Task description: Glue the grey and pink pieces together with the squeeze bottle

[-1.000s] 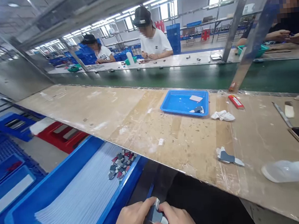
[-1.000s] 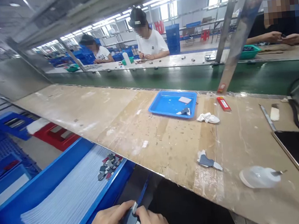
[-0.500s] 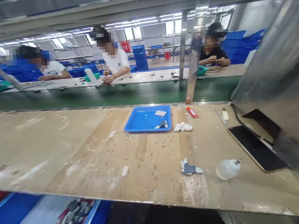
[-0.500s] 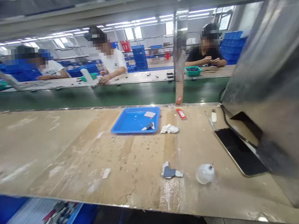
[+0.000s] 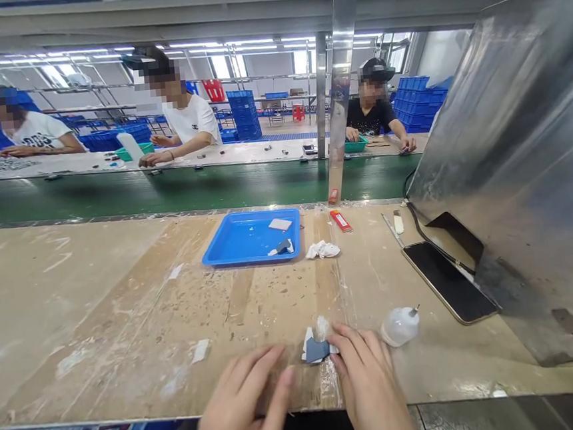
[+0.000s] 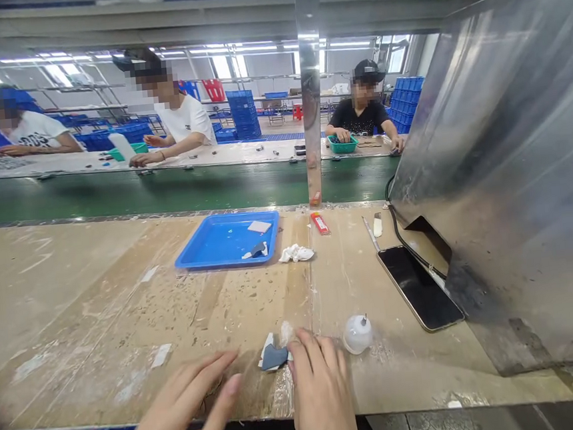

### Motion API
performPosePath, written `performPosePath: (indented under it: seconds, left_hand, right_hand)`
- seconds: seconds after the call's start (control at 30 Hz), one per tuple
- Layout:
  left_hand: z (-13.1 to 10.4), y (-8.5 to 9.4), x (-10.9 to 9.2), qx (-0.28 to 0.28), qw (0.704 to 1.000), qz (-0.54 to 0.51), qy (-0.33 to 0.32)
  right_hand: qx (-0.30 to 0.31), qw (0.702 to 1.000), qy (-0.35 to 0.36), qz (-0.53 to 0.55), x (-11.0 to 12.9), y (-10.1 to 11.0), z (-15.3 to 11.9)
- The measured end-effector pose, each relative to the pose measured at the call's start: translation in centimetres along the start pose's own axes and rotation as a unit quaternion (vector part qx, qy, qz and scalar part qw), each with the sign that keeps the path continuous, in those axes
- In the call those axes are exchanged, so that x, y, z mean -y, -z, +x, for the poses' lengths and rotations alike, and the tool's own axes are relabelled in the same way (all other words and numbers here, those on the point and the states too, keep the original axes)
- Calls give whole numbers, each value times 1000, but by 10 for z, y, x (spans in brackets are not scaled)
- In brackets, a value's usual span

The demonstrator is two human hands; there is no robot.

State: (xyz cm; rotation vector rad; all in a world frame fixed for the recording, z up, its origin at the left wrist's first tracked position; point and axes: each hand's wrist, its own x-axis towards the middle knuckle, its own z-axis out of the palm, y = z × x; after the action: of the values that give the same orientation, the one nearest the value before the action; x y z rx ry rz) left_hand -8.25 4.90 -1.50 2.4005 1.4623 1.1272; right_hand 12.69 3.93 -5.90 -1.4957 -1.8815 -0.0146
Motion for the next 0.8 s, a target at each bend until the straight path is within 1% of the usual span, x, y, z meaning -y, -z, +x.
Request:
performPosePath:
  seconds: [0.03, 0.1, 0.17, 0.23, 0.33, 0.4, 0.5, 0.57, 0.67, 0.73, 0.8]
  left_hand:
    - [7, -10, -7, 21, 1000, -7, -3]
    - [16, -24, -15, 50, 998, -36, 11]
    - [19, -30, -15, 63, 994, -88, 25]
    - [17, -30, -14, 65, 989, -133, 29]
    - [13, -24, -14, 58, 983, -171, 23]
    - [12, -22, -17, 51, 981, -188, 14]
    - [10, -22, -21, 38, 977, -209, -6]
    - [7, -21, -22, 36, 974, -223, -16]
    - [-1, -17, -26, 33, 975, -217, -17]
    - [-6, -15, -31, 12, 981, -191, -11]
    - [-9, -14, -39, -21, 986, -162, -5]
  right_hand:
    - [0, 1000, 7, 26, 1, 0, -2]
    - [-9, 996, 29, 81, 1, 3, -5]
    - [-30, 990, 39, 135, 2, 8, -8]
    - [-47, 981, 22, 185, 4, 14, -10]
    - [-30, 969, -16, 243, 7, 21, -13]
    - [-14, 967, -21, 255, 8, 25, -14]
    - [-22, 966, -10, 259, 9, 26, -17]
    - [-43, 962, -4, 271, 12, 26, -20]
    - [-91, 957, -16, 275, 20, 22, -24]
    - [-129, 958, -9, 255, 25, 18, -25]
    - [-169, 959, 7, 226, 31, 15, -24]
